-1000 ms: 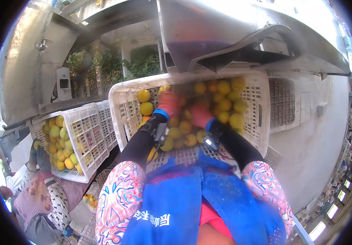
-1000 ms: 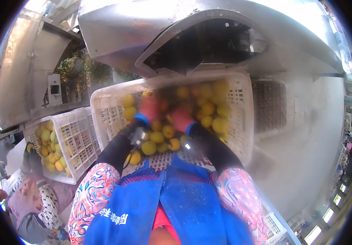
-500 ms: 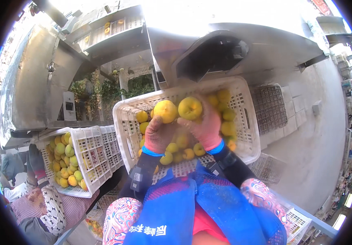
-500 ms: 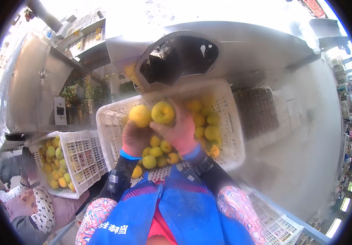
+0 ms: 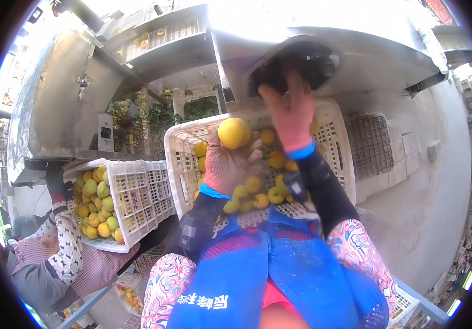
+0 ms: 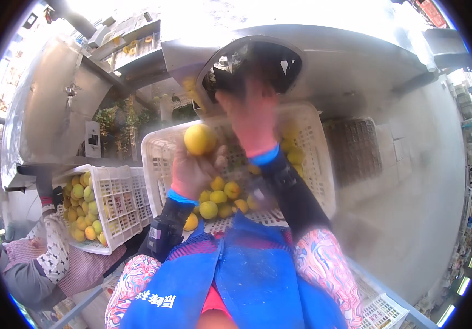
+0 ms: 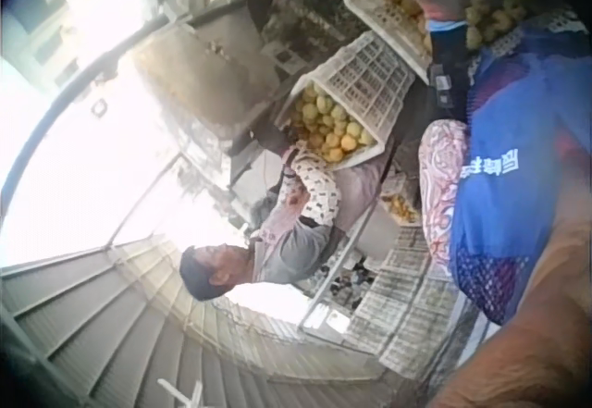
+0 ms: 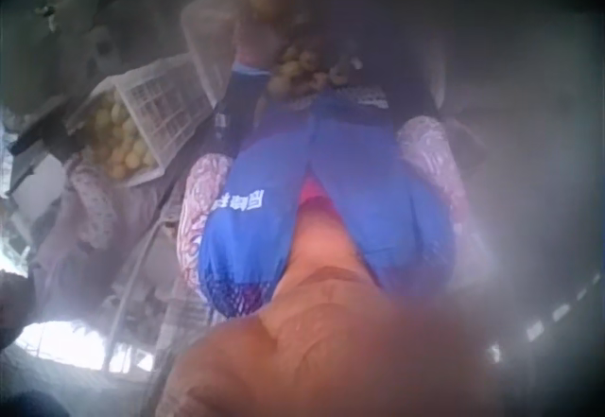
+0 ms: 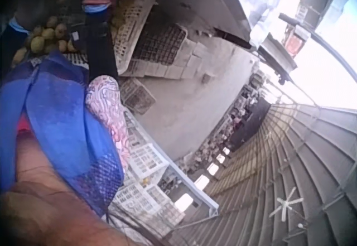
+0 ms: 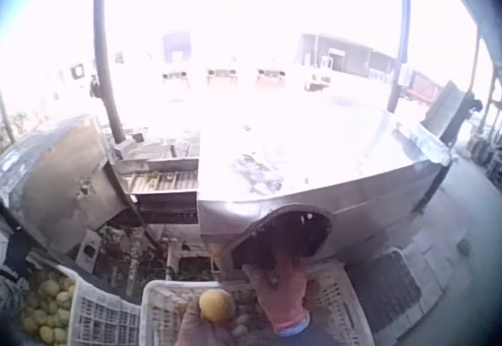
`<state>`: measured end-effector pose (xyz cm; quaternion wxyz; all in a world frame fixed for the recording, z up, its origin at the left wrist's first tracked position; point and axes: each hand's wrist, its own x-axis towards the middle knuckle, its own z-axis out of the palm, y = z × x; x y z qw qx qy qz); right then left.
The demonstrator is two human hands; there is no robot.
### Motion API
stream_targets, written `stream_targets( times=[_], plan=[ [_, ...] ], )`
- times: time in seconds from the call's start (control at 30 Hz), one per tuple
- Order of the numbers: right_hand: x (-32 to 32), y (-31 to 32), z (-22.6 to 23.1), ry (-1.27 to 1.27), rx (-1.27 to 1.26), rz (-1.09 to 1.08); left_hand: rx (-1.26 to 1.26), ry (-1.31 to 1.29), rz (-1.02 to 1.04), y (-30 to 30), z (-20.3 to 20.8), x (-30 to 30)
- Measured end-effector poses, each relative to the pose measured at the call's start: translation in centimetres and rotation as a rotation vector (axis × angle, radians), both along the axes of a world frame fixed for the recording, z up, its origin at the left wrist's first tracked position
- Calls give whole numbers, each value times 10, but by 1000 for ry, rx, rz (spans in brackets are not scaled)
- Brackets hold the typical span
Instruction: Sorting fruit from a white crate into a processing machine intake.
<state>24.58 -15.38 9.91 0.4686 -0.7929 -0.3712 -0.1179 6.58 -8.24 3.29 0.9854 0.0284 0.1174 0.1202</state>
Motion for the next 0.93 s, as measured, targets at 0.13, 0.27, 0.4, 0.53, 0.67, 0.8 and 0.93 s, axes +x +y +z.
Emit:
stream_targets(
  times=[0.13, 0.27, 0.4, 0.53, 0.67, 0.8, 0.93],
  plan=[
    [-66, -30, 8, -68, 69, 249, -163, -91, -39, -10, 9, 8],
    [-82, -34, 6, 148, 32, 195, -21, 44, 13, -25, 38, 11],
    [-66, -41, 13, -9, -3, 136, 188, 3, -96, -16, 23, 15],
    [-31, -22, 7, -249, 10, -60, 1039, 551, -221, -14, -42, -9],
    [70, 14, -42, -531, -611, -48, 1944, 695, -843, -40, -125, -9],
    [50, 11, -9, -443, 87, -123, 2463, 395, -1281, -58, -143, -3],
    [31, -37, -44, -153, -134, 284, 2783, 174, -1138, -71, -218, -1]
  ],
)
